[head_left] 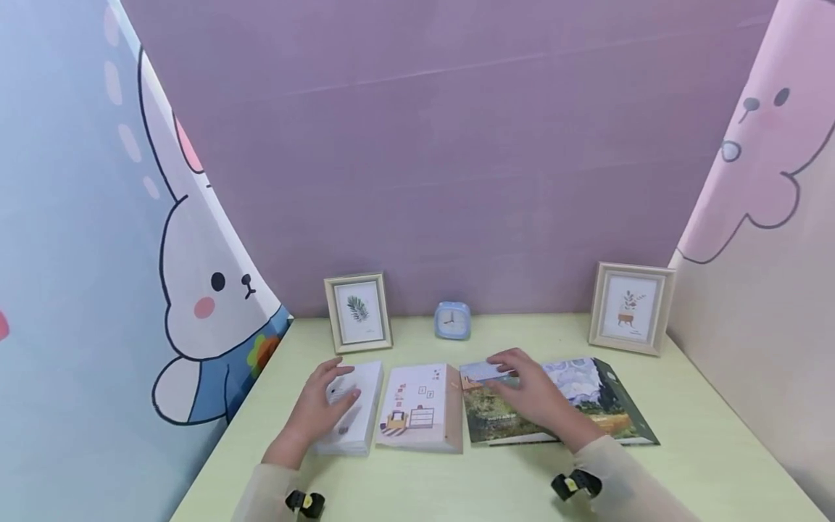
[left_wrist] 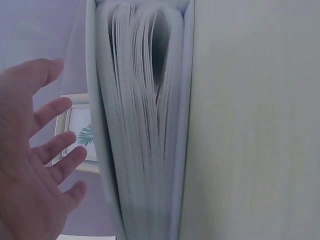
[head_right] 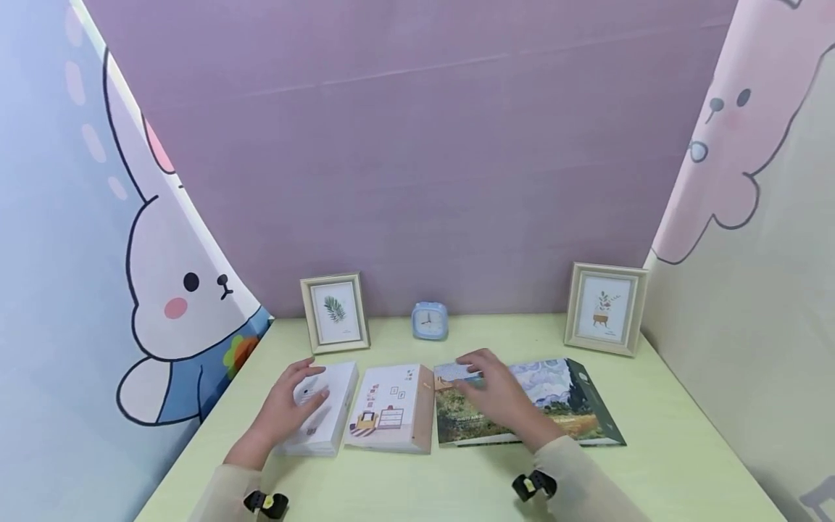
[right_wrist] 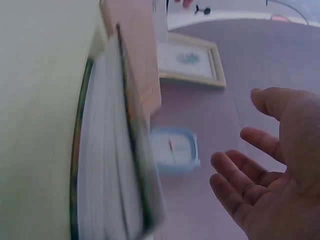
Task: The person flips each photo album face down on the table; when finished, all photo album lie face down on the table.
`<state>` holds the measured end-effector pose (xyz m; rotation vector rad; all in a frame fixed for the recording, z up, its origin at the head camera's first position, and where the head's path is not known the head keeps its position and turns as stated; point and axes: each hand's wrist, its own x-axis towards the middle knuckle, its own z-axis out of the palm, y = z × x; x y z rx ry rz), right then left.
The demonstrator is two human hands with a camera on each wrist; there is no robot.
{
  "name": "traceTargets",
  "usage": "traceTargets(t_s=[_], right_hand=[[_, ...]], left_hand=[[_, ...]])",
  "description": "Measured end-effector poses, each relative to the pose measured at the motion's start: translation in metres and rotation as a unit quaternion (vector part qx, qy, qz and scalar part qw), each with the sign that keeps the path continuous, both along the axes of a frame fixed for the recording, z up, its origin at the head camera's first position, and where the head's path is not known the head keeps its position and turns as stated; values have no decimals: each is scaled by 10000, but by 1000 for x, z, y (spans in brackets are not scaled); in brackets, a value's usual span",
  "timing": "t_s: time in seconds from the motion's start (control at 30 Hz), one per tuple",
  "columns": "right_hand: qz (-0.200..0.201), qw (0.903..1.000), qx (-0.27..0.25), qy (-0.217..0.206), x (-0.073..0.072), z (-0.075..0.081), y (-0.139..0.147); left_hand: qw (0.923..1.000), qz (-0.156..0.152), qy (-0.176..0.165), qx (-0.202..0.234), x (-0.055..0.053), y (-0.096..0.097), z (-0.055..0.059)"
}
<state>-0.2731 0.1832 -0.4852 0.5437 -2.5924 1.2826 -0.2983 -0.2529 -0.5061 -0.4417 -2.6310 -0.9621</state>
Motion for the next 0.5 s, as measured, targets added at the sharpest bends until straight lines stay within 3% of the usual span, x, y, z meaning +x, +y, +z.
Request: traceTargets(t_s=[0.2, 0.5], right_hand=[[-557, 9936, 868, 459, 0, -7, 56], [-1207, 9691, 1939, 935, 3, -1, 128]], left_hand=[[9985, 114, 349, -417, -4, -1, 2], [9905, 309, 454, -1261, -12, -9, 5]])
